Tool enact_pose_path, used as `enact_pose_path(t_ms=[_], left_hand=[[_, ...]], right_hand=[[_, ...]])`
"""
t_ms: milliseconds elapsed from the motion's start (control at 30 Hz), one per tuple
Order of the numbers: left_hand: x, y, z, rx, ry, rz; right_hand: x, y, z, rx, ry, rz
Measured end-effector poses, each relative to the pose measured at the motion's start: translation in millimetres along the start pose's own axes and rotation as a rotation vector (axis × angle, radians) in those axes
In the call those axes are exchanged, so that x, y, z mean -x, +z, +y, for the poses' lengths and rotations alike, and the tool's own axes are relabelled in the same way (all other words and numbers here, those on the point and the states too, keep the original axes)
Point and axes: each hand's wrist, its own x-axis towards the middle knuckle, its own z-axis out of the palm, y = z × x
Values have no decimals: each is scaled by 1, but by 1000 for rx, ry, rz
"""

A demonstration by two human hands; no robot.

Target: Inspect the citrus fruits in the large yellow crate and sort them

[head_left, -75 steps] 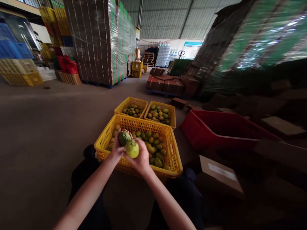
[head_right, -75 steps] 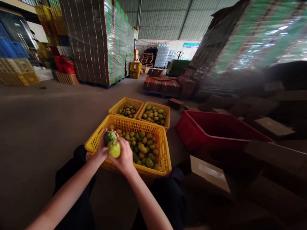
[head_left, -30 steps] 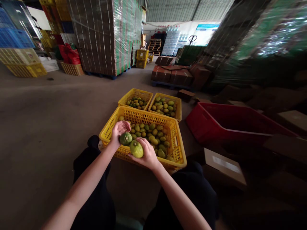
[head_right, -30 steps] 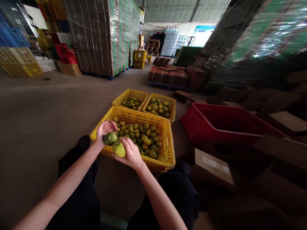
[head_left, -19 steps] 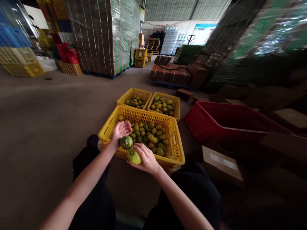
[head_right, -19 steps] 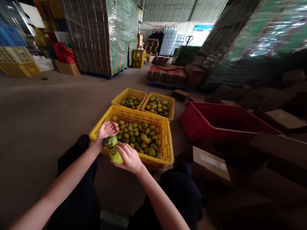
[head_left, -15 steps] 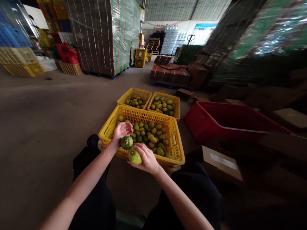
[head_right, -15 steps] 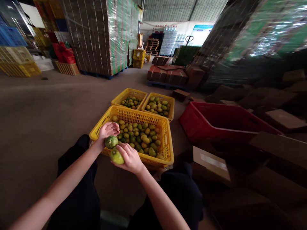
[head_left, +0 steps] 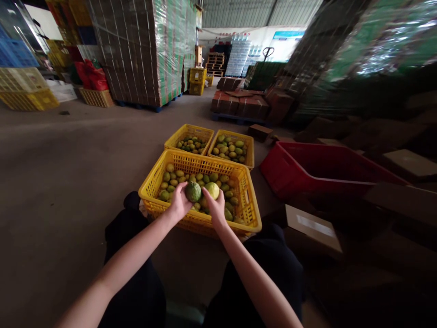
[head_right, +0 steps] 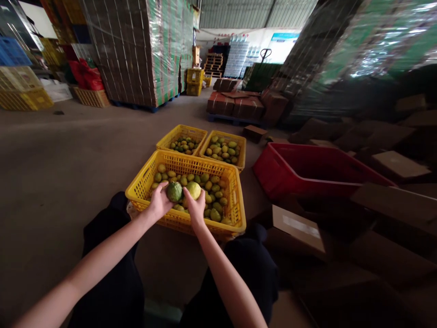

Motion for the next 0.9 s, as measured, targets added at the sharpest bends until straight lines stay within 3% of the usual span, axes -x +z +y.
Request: enact_pose_path(t_ms=[100, 167, 300, 467, 533, 667, 800, 900], left_hand=[[-1, 4, 0, 35, -13, -15], [-1, 8, 2, 55, -27, -9], [-2, 18, 9, 92, -54, 15], [-2, 23, 20, 118, -97, -83], [-3, 20, 22, 122, -104, -61], [-8, 15, 25, 150, -54, 121], [-11, 15, 27, 193, -58, 141], [-12, 15, 29, 216, -58, 97]], right_hand=[[-6, 1, 0, -71, 126, 100], [-9, 1, -5, -178, 189, 86], [-13, 1, -26, -456, 240, -92], [-16, 2, -46, -687, 379, -270], [-18, 4, -46, -714, 479, -209], [-24, 12, -39, -652, 646, -1], [-28, 19, -32, -656, 669, 2], [-28, 21, -31, -696, 591, -134]])
